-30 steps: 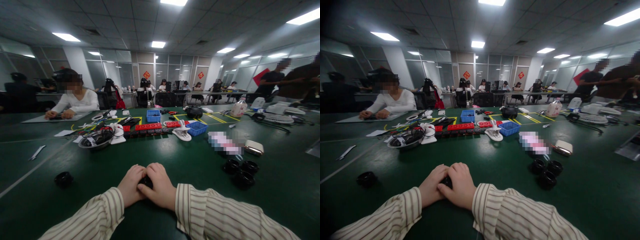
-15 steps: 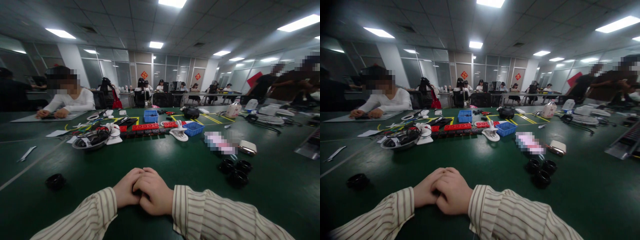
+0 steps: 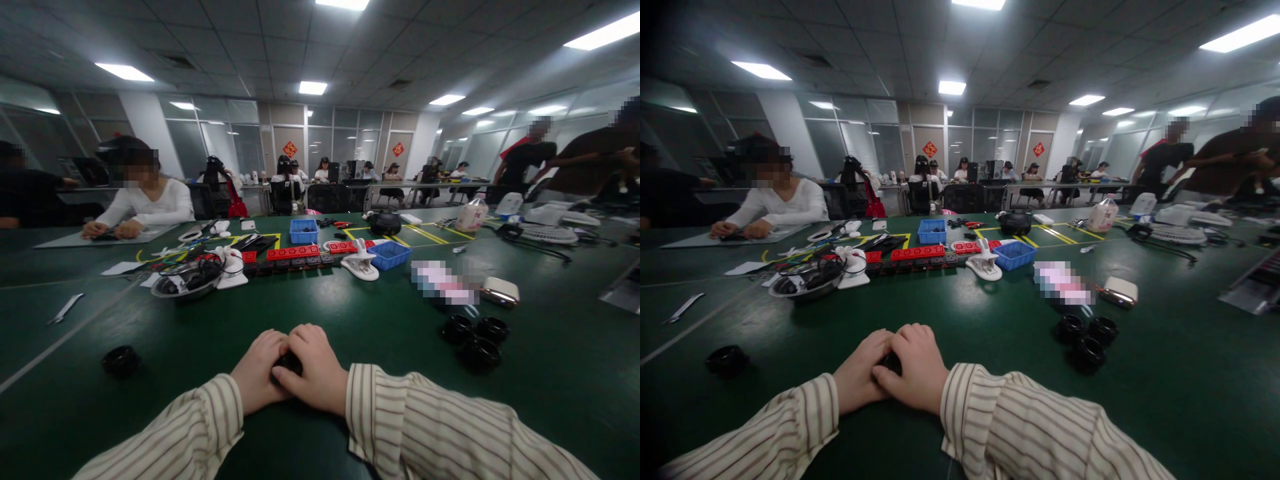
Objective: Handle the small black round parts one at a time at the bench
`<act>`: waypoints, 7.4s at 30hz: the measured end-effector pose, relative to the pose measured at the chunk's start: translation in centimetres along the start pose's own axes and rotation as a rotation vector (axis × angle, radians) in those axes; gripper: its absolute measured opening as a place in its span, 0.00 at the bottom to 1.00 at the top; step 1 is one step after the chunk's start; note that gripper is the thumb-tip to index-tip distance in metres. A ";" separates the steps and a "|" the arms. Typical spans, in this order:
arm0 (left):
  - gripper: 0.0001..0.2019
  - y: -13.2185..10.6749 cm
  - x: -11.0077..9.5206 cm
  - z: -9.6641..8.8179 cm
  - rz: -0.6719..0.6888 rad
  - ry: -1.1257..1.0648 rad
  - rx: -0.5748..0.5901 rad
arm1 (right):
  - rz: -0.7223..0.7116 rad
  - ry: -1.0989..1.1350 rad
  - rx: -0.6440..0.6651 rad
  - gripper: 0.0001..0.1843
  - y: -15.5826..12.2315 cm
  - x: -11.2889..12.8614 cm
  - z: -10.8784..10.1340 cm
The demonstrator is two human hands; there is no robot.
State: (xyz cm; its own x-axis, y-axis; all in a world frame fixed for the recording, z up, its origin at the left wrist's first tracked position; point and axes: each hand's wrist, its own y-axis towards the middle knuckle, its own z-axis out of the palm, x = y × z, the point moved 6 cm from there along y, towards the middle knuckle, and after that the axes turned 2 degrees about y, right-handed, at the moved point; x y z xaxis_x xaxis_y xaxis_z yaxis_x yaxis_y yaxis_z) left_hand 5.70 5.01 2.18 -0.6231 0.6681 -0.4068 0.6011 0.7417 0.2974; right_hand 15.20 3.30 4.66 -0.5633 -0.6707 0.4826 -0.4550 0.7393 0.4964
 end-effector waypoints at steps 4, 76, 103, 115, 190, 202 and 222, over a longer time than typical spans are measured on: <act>0.15 0.1 0.2 0.0 -0.011 -0.086 0.046 | -0.063 0.014 0.014 0.08 0.0 0.4 0.0; 0.25 -0.1 0.9 0.5 0.048 -0.127 0.051 | -0.242 0.126 -0.035 0.15 -0.6 2.2 -0.9; 0.22 0.1 0.3 0.6 0.073 -0.153 0.116 | -0.336 0.091 0.042 0.12 -0.7 2.5 -0.1; 0.21 0.0 0.0 -0.1 -0.052 -0.100 0.063 | -0.054 0.001 -0.009 0.13 -0.2 0.6 -0.1; 0.24 -0.2 1.1 0.6 0.001 -0.168 0.026 | -0.190 0.080 0.014 0.14 -0.5 1.8 -0.3; 0.14 0.0 0.8 0.1 -0.040 -0.161 0.053 | -0.054 -0.050 0.012 0.08 -0.1 0.4 0.1; 0.32 -0.2 0.5 -0.1 -0.045 -0.015 -0.030 | -0.016 0.019 -0.066 0.15 -0.2 -0.1 -0.5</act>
State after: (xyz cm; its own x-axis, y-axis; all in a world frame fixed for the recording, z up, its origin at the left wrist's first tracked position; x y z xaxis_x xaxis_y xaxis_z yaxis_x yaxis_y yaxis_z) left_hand 5.18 5.24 2.01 -0.6412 0.6331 -0.4335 0.5572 0.7726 0.3042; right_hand 15.67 3.19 4.87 -0.5424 -0.6842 0.4875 -0.4170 0.7230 0.5508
